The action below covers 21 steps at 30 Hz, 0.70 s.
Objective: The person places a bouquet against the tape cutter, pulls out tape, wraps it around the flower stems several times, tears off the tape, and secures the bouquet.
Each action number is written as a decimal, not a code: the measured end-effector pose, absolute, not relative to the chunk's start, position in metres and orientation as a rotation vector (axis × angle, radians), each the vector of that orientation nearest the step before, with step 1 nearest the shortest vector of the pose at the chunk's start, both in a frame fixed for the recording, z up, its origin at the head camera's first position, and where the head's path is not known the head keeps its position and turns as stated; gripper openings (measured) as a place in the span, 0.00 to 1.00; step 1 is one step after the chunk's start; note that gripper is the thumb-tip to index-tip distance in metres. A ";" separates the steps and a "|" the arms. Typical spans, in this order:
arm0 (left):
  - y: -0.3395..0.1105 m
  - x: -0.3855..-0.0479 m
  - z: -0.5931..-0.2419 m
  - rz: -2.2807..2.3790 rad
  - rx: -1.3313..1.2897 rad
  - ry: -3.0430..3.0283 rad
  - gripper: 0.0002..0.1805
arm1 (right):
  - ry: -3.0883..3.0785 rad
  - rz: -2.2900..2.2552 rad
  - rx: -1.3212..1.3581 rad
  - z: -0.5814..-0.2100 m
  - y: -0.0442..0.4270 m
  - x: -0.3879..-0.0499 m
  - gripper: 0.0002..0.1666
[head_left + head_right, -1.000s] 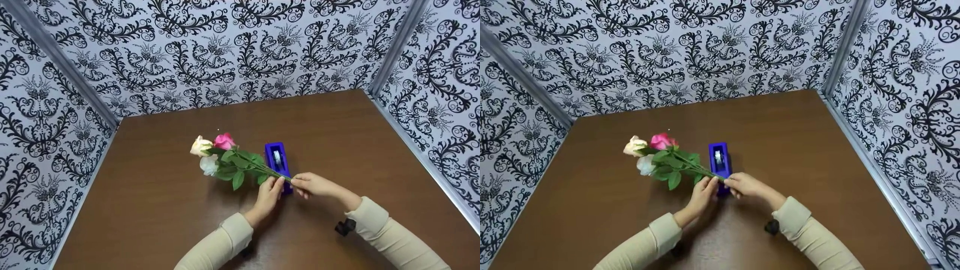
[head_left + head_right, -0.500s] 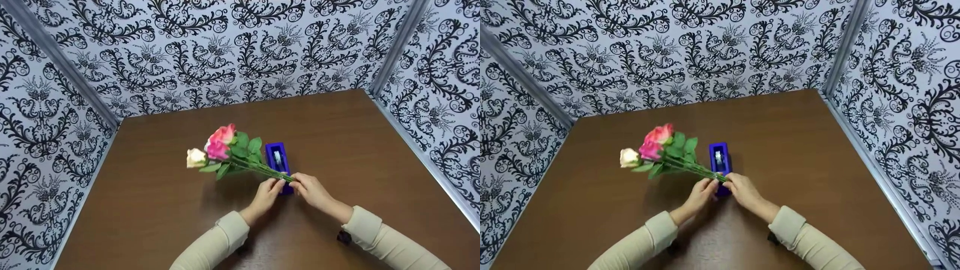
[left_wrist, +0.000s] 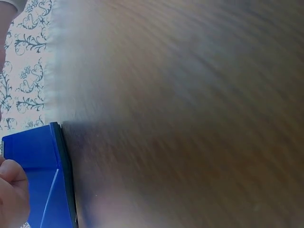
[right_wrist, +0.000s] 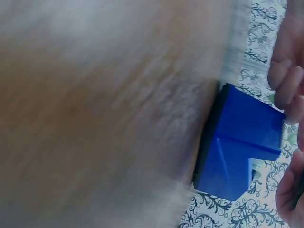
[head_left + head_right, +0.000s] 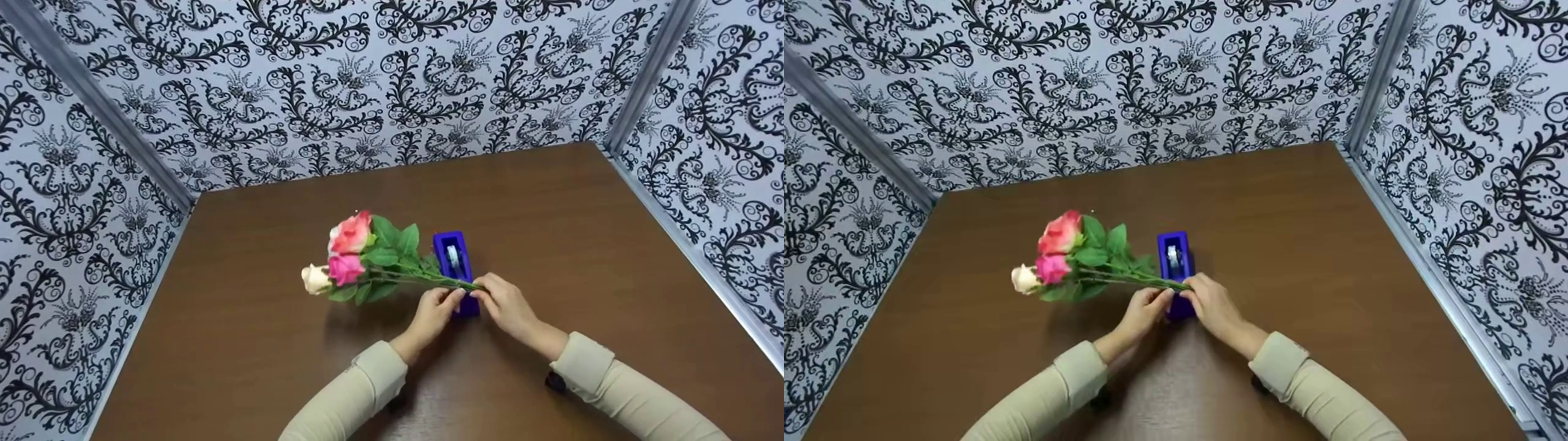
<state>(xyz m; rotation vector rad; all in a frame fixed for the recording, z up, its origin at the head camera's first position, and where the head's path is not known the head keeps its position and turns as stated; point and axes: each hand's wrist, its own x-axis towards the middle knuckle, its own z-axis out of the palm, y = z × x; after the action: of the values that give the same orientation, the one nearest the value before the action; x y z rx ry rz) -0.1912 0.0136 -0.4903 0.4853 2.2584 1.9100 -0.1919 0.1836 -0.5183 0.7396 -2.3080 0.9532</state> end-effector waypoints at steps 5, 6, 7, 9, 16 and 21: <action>0.012 -0.195 -0.496 2.023 0.441 2.098 0.13 | -2.355 1.178 0.660 -0.501 0.183 -0.193 0.03; 0.012 -0.196 -0.496 2.045 0.440 2.090 0.13 | -2.377 1.245 0.625 -0.496 0.184 -0.194 0.03; 0.012 -0.197 -0.496 2.067 0.437 2.086 0.15 | -2.398 1.308 0.589 -0.491 0.184 -0.194 0.03; 0.012 -0.199 -0.494 2.099 0.425 2.097 0.15 | -2.443 1.403 0.523 -0.483 0.184 -0.195 0.04; 0.013 -0.204 -0.493 2.000 0.439 2.321 0.10 | -2.572 1.408 0.491 -0.464 0.184 -0.188 0.06; 0.011 -0.214 -0.513 1.877 0.423 2.479 0.18 | -2.560 1.446 0.499 -0.465 0.188 -0.190 0.07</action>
<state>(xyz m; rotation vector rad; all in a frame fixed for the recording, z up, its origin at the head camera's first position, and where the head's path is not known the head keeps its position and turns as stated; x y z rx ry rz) -0.2143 0.0107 -0.5132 0.4228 2.4787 1.8774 -0.1903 0.1885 -0.4645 0.4989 -2.5595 1.4459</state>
